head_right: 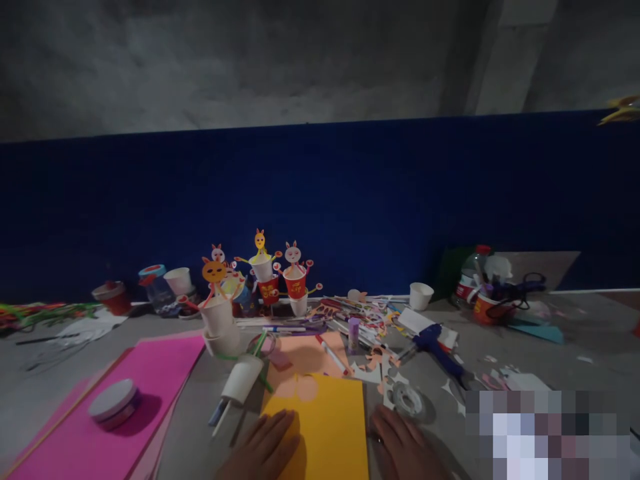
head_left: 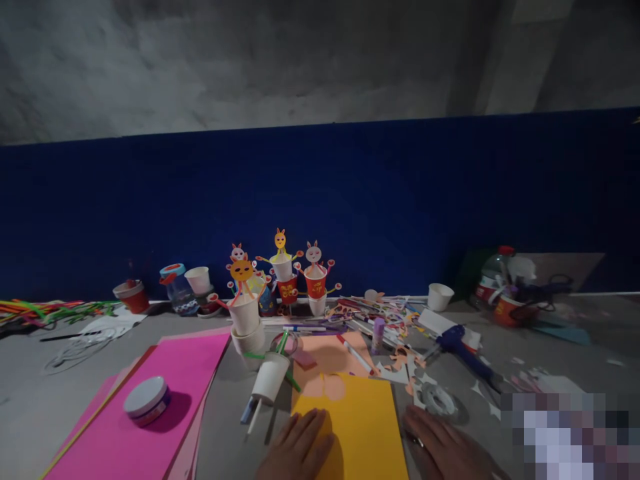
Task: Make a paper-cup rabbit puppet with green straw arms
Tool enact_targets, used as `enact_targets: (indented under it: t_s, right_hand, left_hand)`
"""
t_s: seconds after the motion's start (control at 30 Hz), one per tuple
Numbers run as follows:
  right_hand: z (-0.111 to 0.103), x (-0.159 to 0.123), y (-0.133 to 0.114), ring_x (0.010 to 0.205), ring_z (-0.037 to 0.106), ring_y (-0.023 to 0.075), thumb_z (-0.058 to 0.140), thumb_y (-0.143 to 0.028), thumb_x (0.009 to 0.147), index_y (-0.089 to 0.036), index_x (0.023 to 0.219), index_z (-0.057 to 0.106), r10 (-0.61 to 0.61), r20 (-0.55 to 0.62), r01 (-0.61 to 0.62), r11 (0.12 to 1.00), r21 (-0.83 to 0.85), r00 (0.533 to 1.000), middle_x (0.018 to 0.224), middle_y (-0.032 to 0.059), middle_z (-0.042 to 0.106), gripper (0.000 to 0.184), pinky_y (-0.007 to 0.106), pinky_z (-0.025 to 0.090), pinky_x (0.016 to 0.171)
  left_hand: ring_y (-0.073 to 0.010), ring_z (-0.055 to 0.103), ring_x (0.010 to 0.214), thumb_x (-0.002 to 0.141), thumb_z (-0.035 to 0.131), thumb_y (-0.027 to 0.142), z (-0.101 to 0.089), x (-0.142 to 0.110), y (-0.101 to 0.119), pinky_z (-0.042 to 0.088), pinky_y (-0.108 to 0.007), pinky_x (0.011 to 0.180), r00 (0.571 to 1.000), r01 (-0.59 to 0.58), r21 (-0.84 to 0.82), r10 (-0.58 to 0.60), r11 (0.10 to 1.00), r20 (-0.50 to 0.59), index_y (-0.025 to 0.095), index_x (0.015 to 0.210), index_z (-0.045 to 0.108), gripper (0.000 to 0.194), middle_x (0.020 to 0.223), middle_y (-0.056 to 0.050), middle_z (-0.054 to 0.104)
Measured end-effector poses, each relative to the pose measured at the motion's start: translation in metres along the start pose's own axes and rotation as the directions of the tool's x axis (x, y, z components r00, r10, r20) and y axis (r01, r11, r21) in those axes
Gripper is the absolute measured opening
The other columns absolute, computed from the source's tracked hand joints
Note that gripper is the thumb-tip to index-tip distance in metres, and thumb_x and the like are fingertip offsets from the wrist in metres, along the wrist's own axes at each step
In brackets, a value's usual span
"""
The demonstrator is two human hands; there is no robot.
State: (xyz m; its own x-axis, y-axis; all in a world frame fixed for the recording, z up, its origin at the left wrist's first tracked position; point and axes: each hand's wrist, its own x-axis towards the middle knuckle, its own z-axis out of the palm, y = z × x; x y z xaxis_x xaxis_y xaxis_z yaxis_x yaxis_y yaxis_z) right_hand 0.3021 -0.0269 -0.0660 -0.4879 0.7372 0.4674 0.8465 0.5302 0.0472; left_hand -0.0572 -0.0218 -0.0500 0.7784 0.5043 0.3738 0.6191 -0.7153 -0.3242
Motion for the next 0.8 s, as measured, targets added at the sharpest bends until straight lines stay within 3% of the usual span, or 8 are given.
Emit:
enact_targets:
  t_s: [0.2,0.33,0.43,0.5,0.6,0.8]
  right_hand:
    - [-0.004,0.012,-0.005,0.106,0.072,0.0264,0.048,-0.005,0.075,-0.018,0.117,0.073,0.001,-0.060,-0.008,0.994,-0.112,0.998,0.121,0.0068,0.076,0.051,0.037,0.058,0.088]
    - [-0.008,0.016,-0.017,0.108,0.069,0.0252,0.052,-0.018,0.086,-0.020,0.122,0.068,-0.039,-0.164,0.026,0.996,-0.083,0.986,0.122,0.0064,0.075,0.039,0.037,0.053,0.091]
    - [0.000,0.017,-0.032,0.106,0.068,0.0228,0.053,-0.036,0.094,-0.024,0.126,0.064,-0.174,-0.238,0.152,0.982,-0.109,0.956,0.123,0.0032,0.074,0.036,0.033,0.050,0.088]
    - [0.011,0.016,-0.040,0.103,0.067,0.0210,0.047,-0.033,0.097,-0.027,0.123,0.065,-0.286,-0.294,0.246,0.955,-0.165,0.912,0.118,0.0008,0.076,0.032,0.031,0.048,0.088]
    - [0.022,0.017,-0.044,0.104,0.066,0.0201,0.039,-0.028,0.100,-0.028,0.121,0.066,-0.349,-0.342,0.284,0.932,-0.226,0.873,0.112,0.0003,0.078,0.034,0.031,0.045,0.092]
    - [0.015,0.015,-0.051,0.094,0.073,0.0205,0.041,-0.028,0.100,-0.027,0.115,0.070,-0.367,-0.349,0.281,0.920,-0.273,0.862,0.108,0.0016,0.080,0.032,0.031,0.051,0.082]
  left_hand:
    - [-0.0239,0.062,0.120,0.098,0.053,0.037,-0.012,0.002,0.010,0.048,-0.032,0.100,0.998,-0.047,-0.005,0.047,0.999,-0.045,0.023,0.131,0.058,0.036,0.130,-0.008,0.071]
    - [-0.0231,0.060,0.122,0.098,0.053,0.037,-0.015,0.003,0.012,0.049,-0.033,0.099,0.997,-0.063,0.097,0.066,0.993,-0.027,0.025,0.132,0.058,0.037,0.131,-0.006,0.070]
    - [-0.0220,0.060,0.122,0.098,0.053,0.037,-0.015,0.002,0.012,0.048,-0.032,0.099,0.996,-0.070,0.164,0.077,0.984,-0.037,0.026,0.133,0.058,0.037,0.130,-0.004,0.071]
    - [-0.0217,0.058,0.123,0.099,0.052,0.038,-0.014,0.002,0.013,0.046,-0.032,0.101,0.996,-0.063,0.176,0.073,0.982,-0.051,0.026,0.133,0.058,0.036,0.131,-0.004,0.070]
    - [-0.0217,0.056,0.125,0.099,0.051,0.037,-0.012,0.000,0.014,0.043,-0.033,0.105,0.994,-0.054,0.178,0.070,0.982,-0.085,0.026,0.132,0.058,0.036,0.131,-0.004,0.069]
    - [-0.0213,0.056,0.122,0.102,0.045,0.038,-0.004,-0.002,0.017,0.039,-0.033,0.106,0.987,-0.026,0.193,0.056,0.981,-0.151,0.026,0.133,0.057,0.036,0.130,-0.005,0.068]
